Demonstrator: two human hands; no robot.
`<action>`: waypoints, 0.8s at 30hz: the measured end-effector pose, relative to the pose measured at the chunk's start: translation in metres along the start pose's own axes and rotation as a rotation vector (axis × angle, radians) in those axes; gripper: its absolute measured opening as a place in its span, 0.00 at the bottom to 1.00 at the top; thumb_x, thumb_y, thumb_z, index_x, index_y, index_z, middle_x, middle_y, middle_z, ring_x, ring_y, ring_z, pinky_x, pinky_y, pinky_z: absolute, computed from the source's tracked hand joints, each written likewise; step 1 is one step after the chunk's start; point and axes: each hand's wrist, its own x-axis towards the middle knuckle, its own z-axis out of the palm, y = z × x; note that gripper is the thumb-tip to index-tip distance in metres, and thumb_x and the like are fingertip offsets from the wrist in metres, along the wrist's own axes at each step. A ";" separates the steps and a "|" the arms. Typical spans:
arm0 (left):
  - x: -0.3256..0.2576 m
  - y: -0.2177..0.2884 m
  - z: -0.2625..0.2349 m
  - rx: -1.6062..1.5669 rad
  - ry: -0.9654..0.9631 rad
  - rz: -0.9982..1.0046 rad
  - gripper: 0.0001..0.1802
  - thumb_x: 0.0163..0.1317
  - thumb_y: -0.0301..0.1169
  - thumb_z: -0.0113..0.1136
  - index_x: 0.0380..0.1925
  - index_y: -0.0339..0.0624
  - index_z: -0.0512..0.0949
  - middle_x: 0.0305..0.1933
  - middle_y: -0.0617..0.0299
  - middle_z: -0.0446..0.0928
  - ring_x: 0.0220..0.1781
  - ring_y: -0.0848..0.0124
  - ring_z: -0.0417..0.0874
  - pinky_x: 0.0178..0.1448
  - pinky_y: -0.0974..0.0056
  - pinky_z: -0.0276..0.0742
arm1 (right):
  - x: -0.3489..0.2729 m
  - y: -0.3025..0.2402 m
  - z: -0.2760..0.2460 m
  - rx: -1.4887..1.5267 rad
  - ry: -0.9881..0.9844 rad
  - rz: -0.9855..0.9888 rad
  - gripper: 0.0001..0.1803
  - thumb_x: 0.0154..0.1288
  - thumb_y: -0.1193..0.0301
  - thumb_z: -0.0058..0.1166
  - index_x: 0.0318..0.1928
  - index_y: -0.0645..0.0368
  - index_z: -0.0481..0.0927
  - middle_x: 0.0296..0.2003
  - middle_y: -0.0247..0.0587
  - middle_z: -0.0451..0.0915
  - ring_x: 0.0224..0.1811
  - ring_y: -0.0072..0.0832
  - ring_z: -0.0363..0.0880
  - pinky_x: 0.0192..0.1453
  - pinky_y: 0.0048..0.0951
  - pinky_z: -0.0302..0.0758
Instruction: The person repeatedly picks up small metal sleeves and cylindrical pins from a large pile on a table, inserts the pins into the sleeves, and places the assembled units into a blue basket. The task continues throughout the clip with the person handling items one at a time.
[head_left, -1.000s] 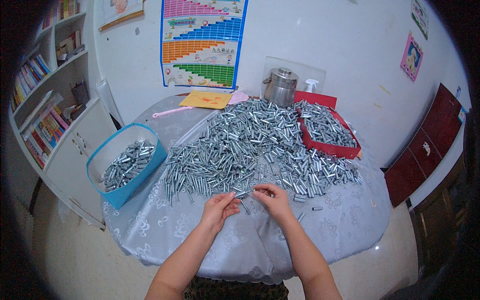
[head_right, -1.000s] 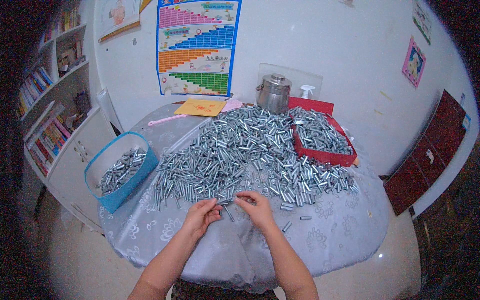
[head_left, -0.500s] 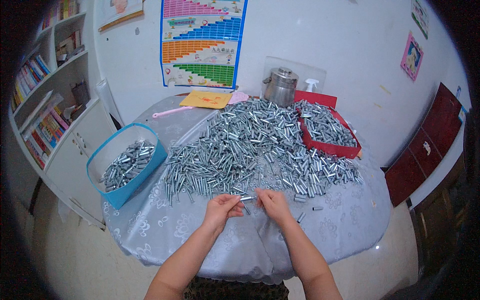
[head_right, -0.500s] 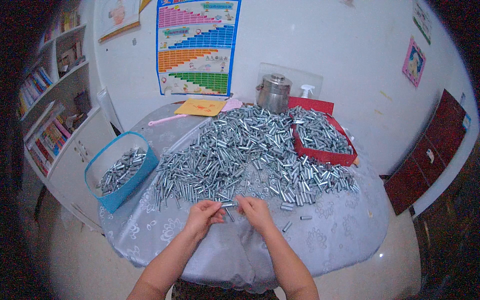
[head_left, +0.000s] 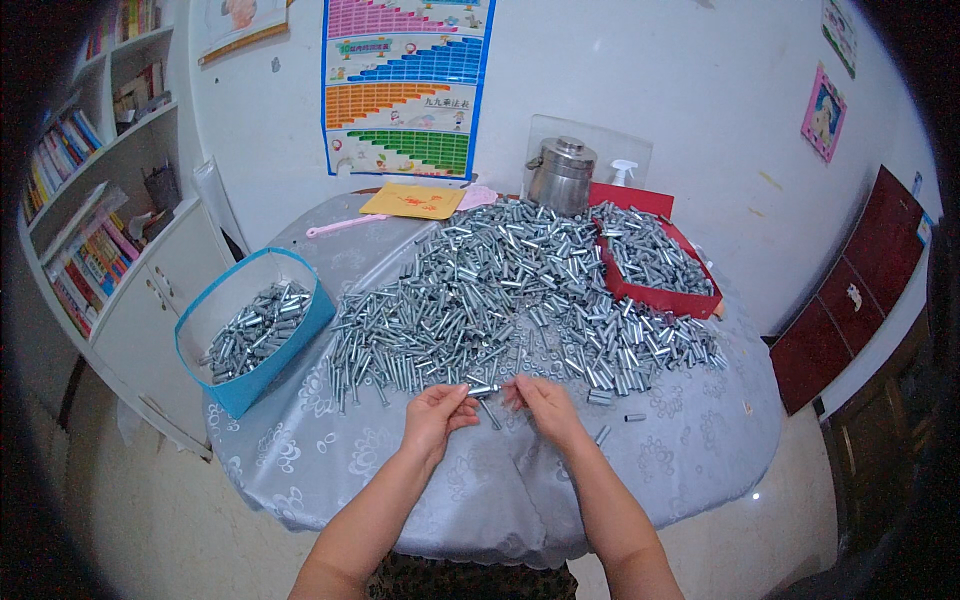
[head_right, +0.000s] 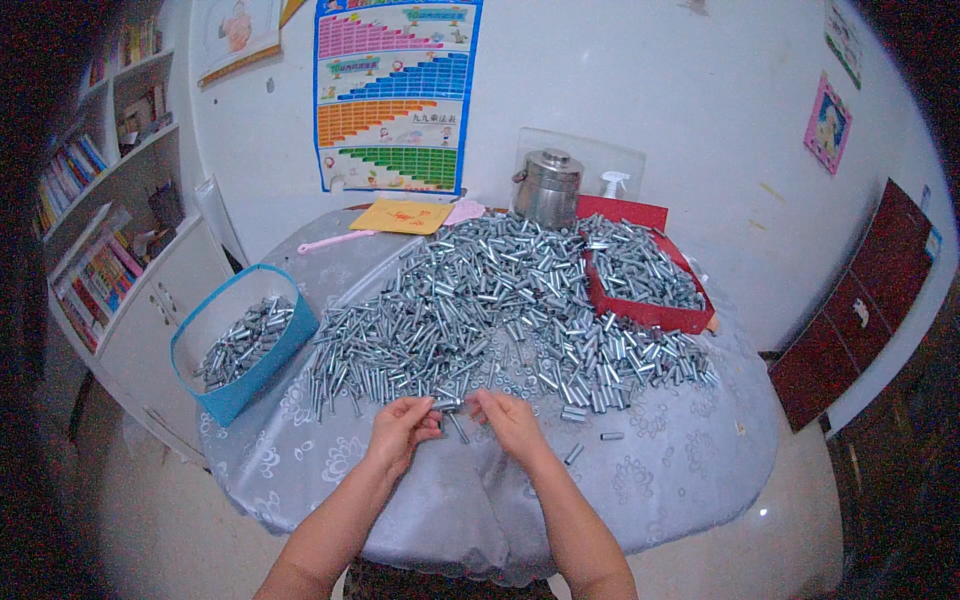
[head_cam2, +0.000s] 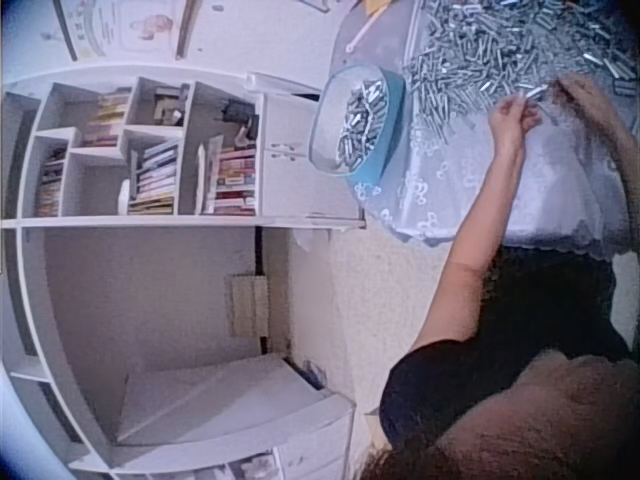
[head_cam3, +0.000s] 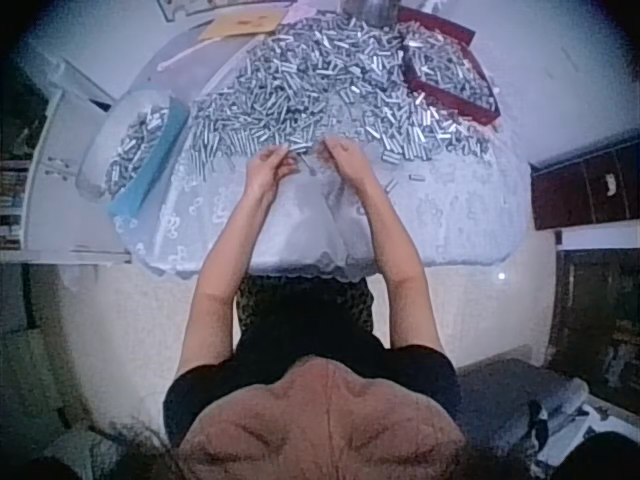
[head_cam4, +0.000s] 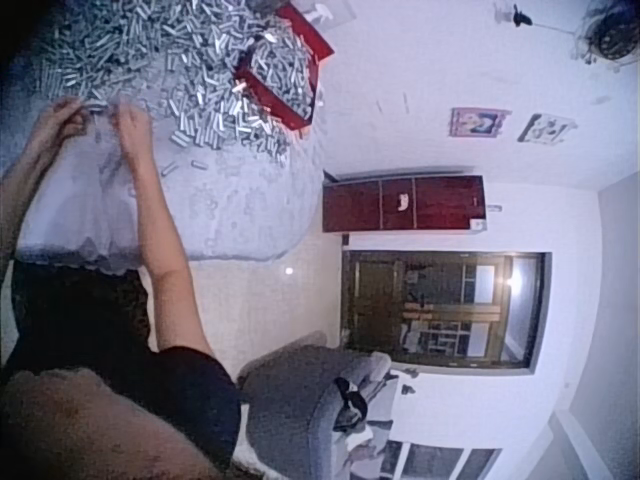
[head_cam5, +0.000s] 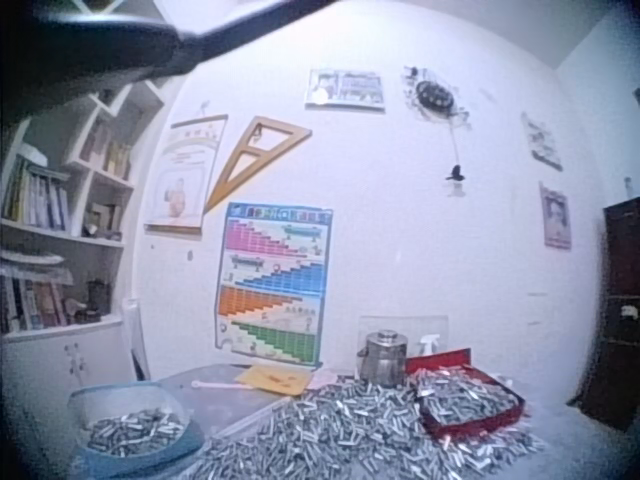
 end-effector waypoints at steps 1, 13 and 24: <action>0.000 0.000 0.000 0.000 0.005 0.002 0.07 0.55 0.28 0.58 0.29 0.34 0.73 0.27 0.54 0.77 0.24 0.72 0.77 0.29 0.68 0.80 | -0.001 -0.006 0.002 -0.008 0.018 -0.037 0.23 0.67 0.60 0.36 0.32 0.66 0.79 0.25 0.37 0.77 0.26 0.21 0.71 0.35 0.21 0.69; 0.005 0.002 -0.004 -0.051 0.043 0.072 0.09 0.56 0.28 0.56 0.32 0.34 0.72 0.29 0.54 0.76 0.26 0.71 0.78 0.32 0.68 0.80 | 0.005 0.007 -0.060 -0.024 0.545 0.012 0.20 0.62 0.60 0.44 0.29 0.64 0.80 0.21 0.36 0.77 0.22 0.20 0.70 0.29 0.22 0.66; 0.010 0.023 -0.014 0.019 0.198 0.394 0.07 0.55 0.25 0.56 0.33 0.34 0.72 0.29 0.56 0.76 0.27 0.72 0.78 0.30 0.69 0.79 | -0.014 -0.020 -0.034 -0.930 0.239 0.220 0.15 0.46 0.57 0.57 0.27 0.55 0.81 0.26 0.42 0.79 0.31 0.37 0.78 0.37 0.34 0.72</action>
